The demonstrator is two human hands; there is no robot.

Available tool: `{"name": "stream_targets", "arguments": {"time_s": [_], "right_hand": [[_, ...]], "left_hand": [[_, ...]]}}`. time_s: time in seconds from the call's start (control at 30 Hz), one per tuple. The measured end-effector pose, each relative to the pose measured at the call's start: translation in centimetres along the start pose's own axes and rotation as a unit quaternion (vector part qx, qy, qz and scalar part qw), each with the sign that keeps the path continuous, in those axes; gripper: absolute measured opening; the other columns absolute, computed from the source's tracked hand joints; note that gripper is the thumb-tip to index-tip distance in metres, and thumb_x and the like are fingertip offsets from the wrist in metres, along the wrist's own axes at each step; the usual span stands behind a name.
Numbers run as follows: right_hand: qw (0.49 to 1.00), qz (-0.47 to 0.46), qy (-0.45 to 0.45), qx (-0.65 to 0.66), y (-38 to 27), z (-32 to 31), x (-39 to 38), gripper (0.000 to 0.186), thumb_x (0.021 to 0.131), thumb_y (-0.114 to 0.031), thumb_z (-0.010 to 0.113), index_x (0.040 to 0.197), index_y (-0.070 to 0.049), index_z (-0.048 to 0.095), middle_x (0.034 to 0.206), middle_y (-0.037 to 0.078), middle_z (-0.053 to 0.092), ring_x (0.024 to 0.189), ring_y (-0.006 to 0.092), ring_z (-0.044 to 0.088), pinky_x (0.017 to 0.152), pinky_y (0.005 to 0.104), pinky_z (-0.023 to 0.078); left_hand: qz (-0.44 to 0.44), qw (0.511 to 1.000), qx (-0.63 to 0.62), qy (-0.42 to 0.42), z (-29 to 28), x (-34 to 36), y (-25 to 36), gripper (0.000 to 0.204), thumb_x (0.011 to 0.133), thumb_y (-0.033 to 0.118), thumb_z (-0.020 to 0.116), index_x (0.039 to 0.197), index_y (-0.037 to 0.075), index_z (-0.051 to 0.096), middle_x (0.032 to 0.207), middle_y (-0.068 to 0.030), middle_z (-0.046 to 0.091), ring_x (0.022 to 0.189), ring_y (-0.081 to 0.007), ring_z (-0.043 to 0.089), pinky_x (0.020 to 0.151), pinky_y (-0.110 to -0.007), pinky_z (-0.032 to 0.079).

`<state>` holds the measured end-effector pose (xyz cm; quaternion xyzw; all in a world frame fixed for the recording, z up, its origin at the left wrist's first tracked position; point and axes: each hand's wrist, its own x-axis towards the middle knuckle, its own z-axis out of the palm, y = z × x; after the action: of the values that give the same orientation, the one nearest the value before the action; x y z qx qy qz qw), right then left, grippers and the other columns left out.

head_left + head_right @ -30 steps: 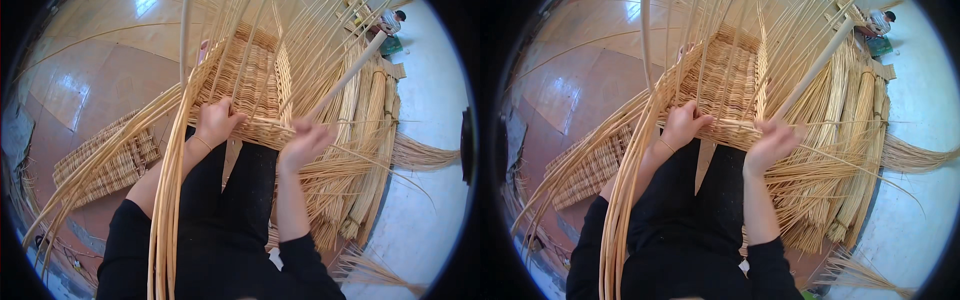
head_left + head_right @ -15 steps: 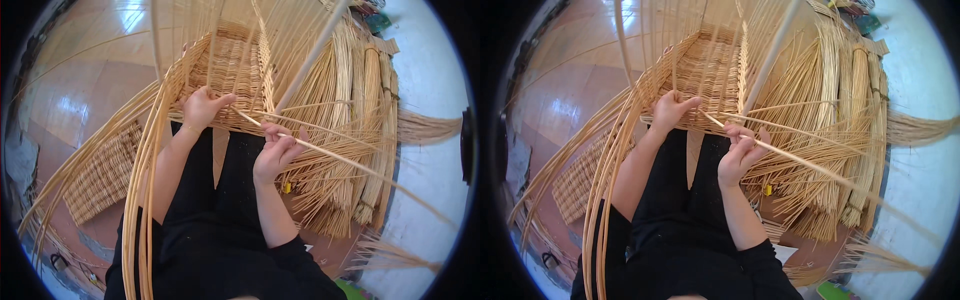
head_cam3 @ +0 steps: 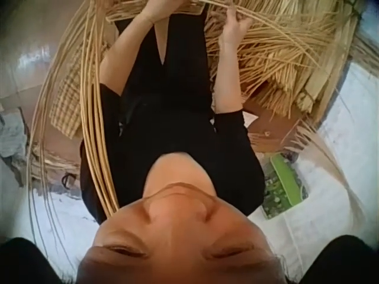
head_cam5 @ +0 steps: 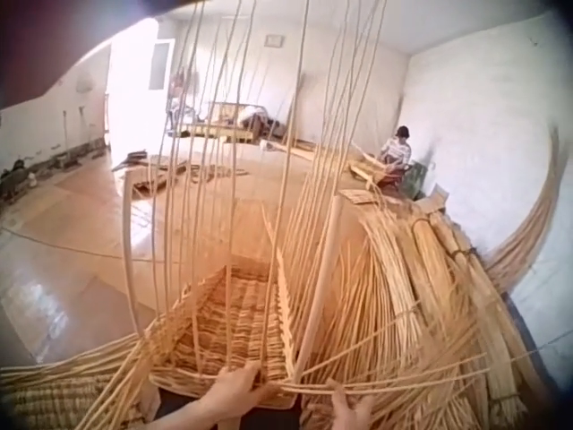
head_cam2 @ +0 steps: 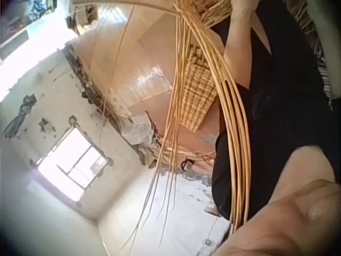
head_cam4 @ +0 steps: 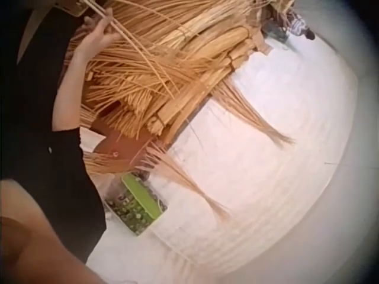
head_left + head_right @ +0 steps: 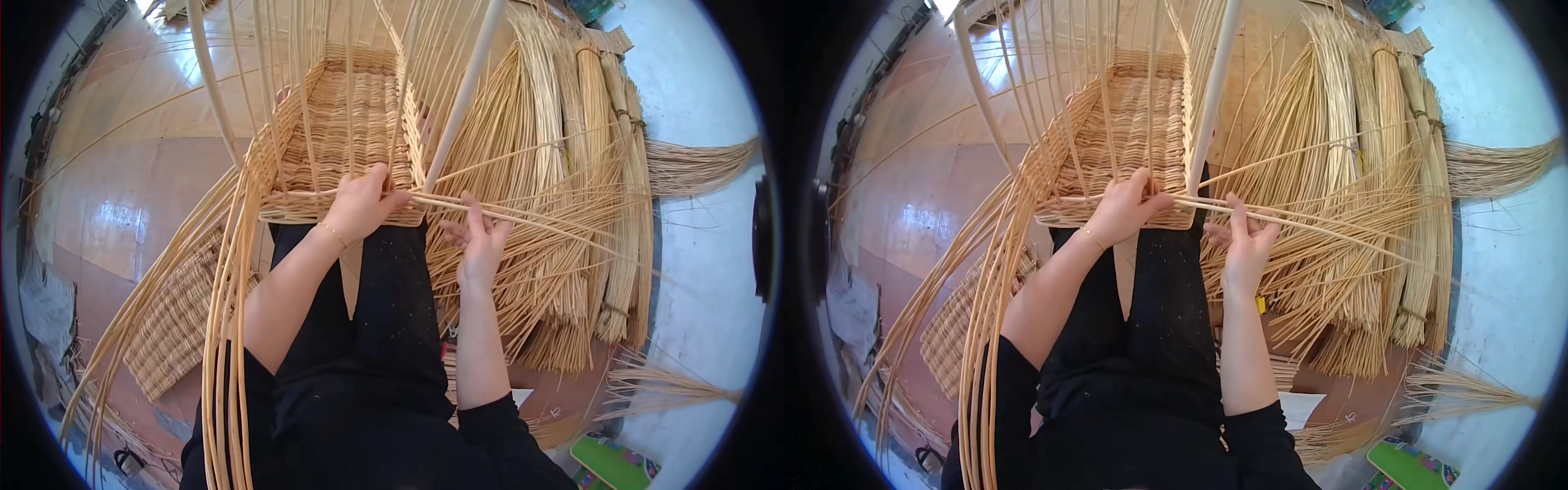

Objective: Weaving a large rectangular basket using long wicker stalks.

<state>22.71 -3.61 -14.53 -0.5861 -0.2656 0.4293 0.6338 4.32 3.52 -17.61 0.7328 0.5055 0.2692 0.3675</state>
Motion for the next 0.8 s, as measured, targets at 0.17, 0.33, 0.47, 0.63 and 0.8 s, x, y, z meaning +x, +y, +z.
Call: {"name": "stream_targets", "arguments": {"time_s": [0.17,0.33,0.47,0.63,0.8], "right_hand": [[0.987,-0.028,-0.101,-0.124,-1.7,-0.3,2.5,0.023,0.094,-0.009,0.052,0.106,-0.005,0.034,0.103,0.018,0.064,0.054,0.0146,0.060,0.041,0.0203,0.044],[0.754,-0.450,-0.228,-0.421,-5.5,6.3,4.7,0.048,0.087,-0.011,0.060,0.129,-0.005,0.037,0.138,0.025,0.036,0.121,0.0327,0.046,0.097,0.0439,0.041],[0.644,-0.567,-0.065,-0.510,-4.8,8.3,6.5,0.082,0.080,-0.024,0.070,0.146,-0.012,0.024,0.147,0.026,0.020,0.136,0.0422,0.018,0.110,0.0520,0.016],[0.581,-0.394,-0.269,-0.660,-3.1,2.6,5.3,0.061,0.089,-0.048,0.052,0.130,-0.003,0.049,0.132,0.015,0.051,0.132,0.0296,0.037,0.113,0.0484,0.014],[0.592,-0.372,-0.310,-0.644,-1.2,0.7,5.9,0.035,0.088,-0.038,0.057,0.102,-0.006,0.061,0.100,0.012,0.063,0.105,0.0272,0.057,0.102,0.0426,0.036]], "left_hand": [[-0.007,0.997,0.041,0.068,0.8,-0.5,0.1,0.033,0.082,0.035,0.069,0.078,0.008,0.050,0.061,-0.0056,0.058,0.063,-0.0254,0.057,0.081,-0.036,0.038],[0.023,0.980,0.041,0.192,2.1,-0.6,0.0,0.033,0.082,0.034,0.067,0.070,0.008,0.051,0.052,-0.0048,0.052,0.054,-0.0269,0.053,0.076,-0.037,0.039],[0.010,0.978,0.035,0.204,2.3,-0.5,0.4,0.033,0.081,0.034,0.067,0.066,0.008,0.052,0.052,-0.0066,0.053,0.054,-0.0287,0.052,0.070,-0.038,0.040],[-0.066,0.992,0.018,0.107,0.6,-0.3,0.1,0.036,0.078,0.039,0.069,0.067,0.008,0.054,0.059,-0.0067,0.058,0.060,-0.0261,0.056,0.072,-0.036,0.038],[-0.009,0.996,0.018,0.087,-0.4,0.8,1.9,0.044,0.083,0.047,0.063,0.070,0.005,0.058,0.058,-0.0089,0.057,0.060,-0.0293,0.055,0.082,-0.037,0.038]]}}
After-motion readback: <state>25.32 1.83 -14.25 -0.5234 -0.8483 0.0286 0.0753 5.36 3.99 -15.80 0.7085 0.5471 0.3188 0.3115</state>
